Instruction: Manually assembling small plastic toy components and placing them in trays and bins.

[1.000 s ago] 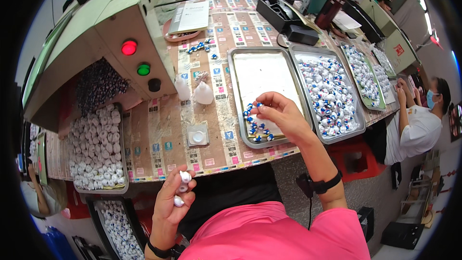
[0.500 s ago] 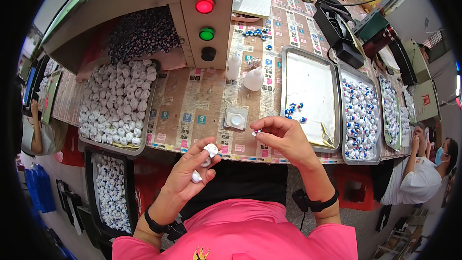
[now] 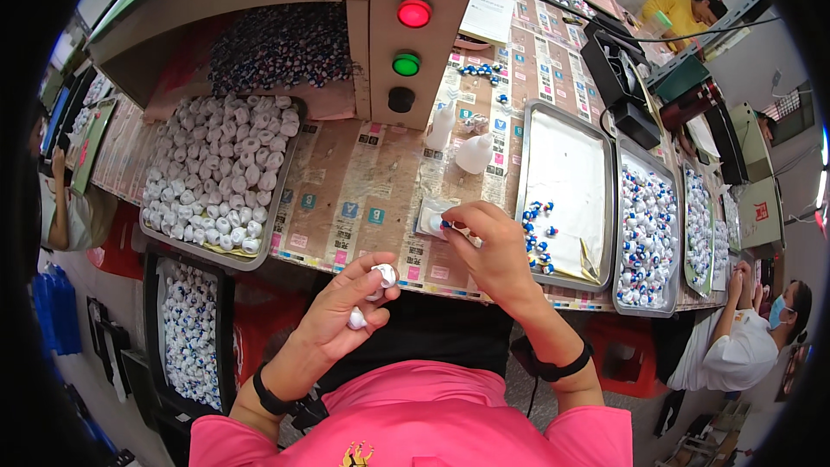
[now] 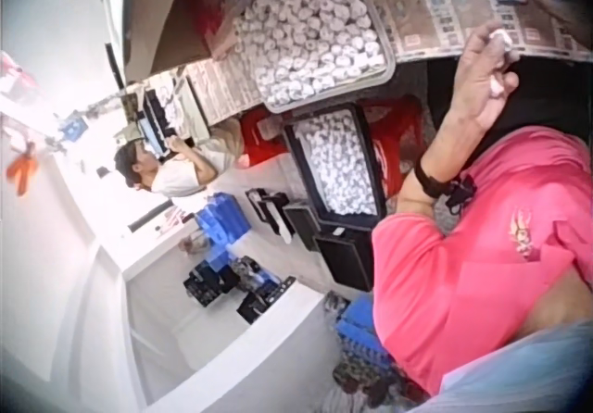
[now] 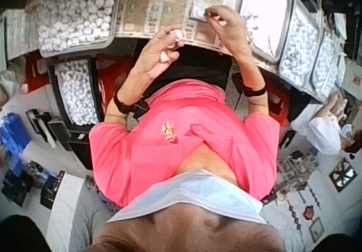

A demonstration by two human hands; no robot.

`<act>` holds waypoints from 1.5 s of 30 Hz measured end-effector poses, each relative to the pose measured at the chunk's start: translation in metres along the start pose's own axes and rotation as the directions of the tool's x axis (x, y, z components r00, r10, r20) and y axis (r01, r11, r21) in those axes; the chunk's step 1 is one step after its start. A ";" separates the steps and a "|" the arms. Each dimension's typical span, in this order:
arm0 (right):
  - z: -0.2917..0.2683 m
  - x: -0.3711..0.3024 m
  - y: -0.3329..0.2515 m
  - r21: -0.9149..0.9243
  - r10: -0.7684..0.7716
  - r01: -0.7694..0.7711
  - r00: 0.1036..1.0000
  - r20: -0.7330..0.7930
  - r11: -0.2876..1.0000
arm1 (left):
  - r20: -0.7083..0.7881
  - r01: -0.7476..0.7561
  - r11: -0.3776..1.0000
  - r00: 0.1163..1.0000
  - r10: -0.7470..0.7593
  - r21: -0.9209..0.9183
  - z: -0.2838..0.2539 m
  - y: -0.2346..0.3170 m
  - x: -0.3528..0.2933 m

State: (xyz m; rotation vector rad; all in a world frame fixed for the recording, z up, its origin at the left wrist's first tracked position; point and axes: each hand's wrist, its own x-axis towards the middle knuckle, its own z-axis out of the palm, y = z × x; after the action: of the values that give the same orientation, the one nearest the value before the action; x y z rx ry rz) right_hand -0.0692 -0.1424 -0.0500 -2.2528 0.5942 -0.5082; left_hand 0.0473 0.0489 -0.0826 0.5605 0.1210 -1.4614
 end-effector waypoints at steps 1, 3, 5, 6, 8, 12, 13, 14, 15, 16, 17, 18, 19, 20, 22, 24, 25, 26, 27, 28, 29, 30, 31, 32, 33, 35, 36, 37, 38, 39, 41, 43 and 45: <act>0.002 0.002 0.001 -0.050 -0.034 0.034 0.999 -0.009 0.998 | -0.001 -0.002 1.000 1.000 0.002 -0.003 0.000 0.001 0.000; 0.008 0.006 0.004 -0.095 -0.056 0.055 0.998 -0.004 0.994 | 0.014 0.027 0.999 1.000 -0.027 -0.028 0.000 0.002 0.000; 0.009 0.008 0.004 -0.140 -0.077 0.076 0.997 -0.001 0.987 | 0.012 0.031 0.999 0.999 -0.031 -0.032 -0.001 0.002 0.000; 0.009 0.008 0.002 -0.171 -0.083 0.085 0.996 0.014 0.982 | 0.012 0.036 0.999 0.999 -0.036 -0.033 -0.002 0.002 0.000; 0.008 0.008 0.001 -0.201 -0.089 0.093 0.996 0.029 0.975 | 0.004 0.040 0.999 0.999 -0.040 -0.032 -0.002 0.002 0.000; 0.006 0.007 0.000 -0.168 -0.090 0.090 0.996 0.009 0.982 | -0.002 0.027 0.999 1.000 -0.027 -0.018 -0.002 0.002 0.001; 0.006 0.007 0.000 -0.129 -0.067 0.065 0.998 -0.007 0.990 | -0.004 0.026 0.999 1.000 -0.027 -0.018 -0.002 0.002 0.002; 0.006 0.006 0.001 -0.129 -0.065 0.063 0.998 -0.008 0.990 | 0.001 0.024 1.000 1.000 -0.024 -0.018 -0.002 0.002 0.002; 0.005 0.005 0.002 -0.145 -0.086 0.083 0.996 -0.010 0.986 | 0.005 0.021 1.000 1.000 -0.021 -0.017 -0.001 0.002 0.003; 0.005 0.005 0.003 -0.160 -0.107 0.104 0.994 -0.010 0.982 | 0.004 0.023 1.000 1.000 -0.023 -0.016 -0.001 0.002 0.003; 0.005 0.004 0.003 -0.159 -0.105 0.102 0.994 -0.011 0.982 | 0.004 0.024 1.000 1.000 -0.024 -0.015 0.000 0.002 0.004; 0.005 0.003 0.003 -0.149 -0.109 0.105 0.994 -0.016 0.983 | 0.003 0.026 1.000 1.000 -0.026 -0.015 0.000 0.001 0.005; 0.005 0.002 0.004 -0.139 -0.112 0.108 0.993 -0.021 0.984 | 0.001 0.027 1.000 1.000 -0.027 -0.014 0.000 0.001 0.006; 0.006 0.001 0.004 -0.138 -0.110 0.106 0.994 -0.023 0.985 | -0.008 0.025 1.000 1.000 -0.025 0.000 0.001 0.001 0.007; 0.007 0.000 0.006 -0.098 -0.078 0.075 0.997 -0.025 0.992 | -0.018 0.026 1.000 1.000 -0.026 0.015 0.002 -0.001 0.008; 0.007 0.000 0.006 -0.099 -0.082 0.078 0.996 -0.032 0.992 | -0.019 0.017 1.000 1.000 -0.016 0.024 0.003 -0.002 0.009; 0.007 -0.001 0.006 -0.101 -0.087 0.083 0.996 -0.036 0.991 | -0.020 0.019 0.999 1.000 -0.019 0.027 0.003 -0.002 0.010; 0.006 -0.001 0.005 -0.099 -0.085 0.081 0.996 -0.037 0.992 | -0.026 0.018 0.999 1.000 -0.017 0.030 0.003 -0.003 0.010; 0.005 -0.003 0.001 -0.063 -0.081 0.078 0.995 -0.050 0.995 | -0.031 0.017 0.999 0.999 -0.016 0.033 0.004 -0.003 0.011; 0.003 -0.004 -0.002 -0.026 -0.076 0.074 0.995 -0.063 0.997 | -0.033 0.020 0.999 0.999 -0.019 0.035 0.004 -0.004 0.011; 0.002 -0.006 -0.006 -0.023 -0.074 0.073 0.995 -0.065 0.997 | -0.039 0.018 0.999 0.999 -0.016 0.042 0.005 -0.004 0.011; 0.001 -0.009 -0.009 0.044 -0.061 0.064 0.996 -0.061 0.997 | -0.044 0.016 0.999 0.999 -0.014 0.049 0.005 -0.003 0.012; 0.000 -0.012 -0.013 0.111 -0.048 0.054 0.997 -0.056 0.992 | -0.047 0.018 0.999 0.999 -0.015 0.051 0.005 -0.004 0.012; -0.002 -0.016 -0.018 0.112 -0.045 0.052 0.997 -0.060 0.992 | -0.049 0.011 0.998 0.999 -0.008 0.056 0.005 -0.005 0.013; -0.003 -0.021 -0.022 0.196 -0.007 0.010 1.000 -0.016 0.981 | -0.051 0.004 0.998 0.999 -0.001 0.060 0.005 -0.005 0.013; -0.004 -0.028 -0.026 0.277 0.030 -0.036 0.999 0.026 0.960 | -0.047 0.006 0.998 0.999 -0.003 0.069 0.006 -0.006 0.014; -0.004 -0.030 -0.027 0.340 0.045 -0.057 0.998 0.043 0.939 | -0.041 0.004 0.997 0.999 -0.001 0.075 0.006 -0.006 0.014; -0.004 -0.032 -0.027 0.402 0.058 -0.078 0.996 0.061 0.912 | -0.041 0.008 0.997 0.999 -0.005 0.078 0.007 -0.006 0.015; -0.003 -0.034 -0.027 0.412 0.060 -0.080 0.996 0.059 0.908 | -0.035 0.009 0.997 0.999 -0.006 0.078 0.007 -0.007 0.015; -0.003 -0.035 -0.026 0.413 0.062 -0.080 0.996 0.057 0.907 | -0.029 0.009 0.997 1.000 -0.007 0.078 0.007 -0.007 0.015; -0.002 -0.036 -0.023 0.399 0.049 -0.071 0.997 0.065 0.914 | -0.032 0.013 0.996 0.999 -0.011 0.084 0.007 -0.009 0.016; -0.001 -0.037 -0.022 0.410 0.053 -0.075 0.996 0.066 0.909 | -0.036 0.016 0.996 0.999 -0.013 0.089 0.007 -0.010 0.016; -0.001 -0.037 -0.022 0.422 0.056 -0.080 0.996 0.069 0.903 | -0.037 0.015 0.992 0.999 -0.011 0.126 0.005 -0.011 0.016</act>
State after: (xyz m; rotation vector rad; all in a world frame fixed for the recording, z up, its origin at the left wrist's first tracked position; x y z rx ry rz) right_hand -0.0943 -0.1089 -0.0393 -1.8188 0.4780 -0.4853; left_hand 0.0374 0.0321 -0.0878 0.6907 0.0614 -1.4787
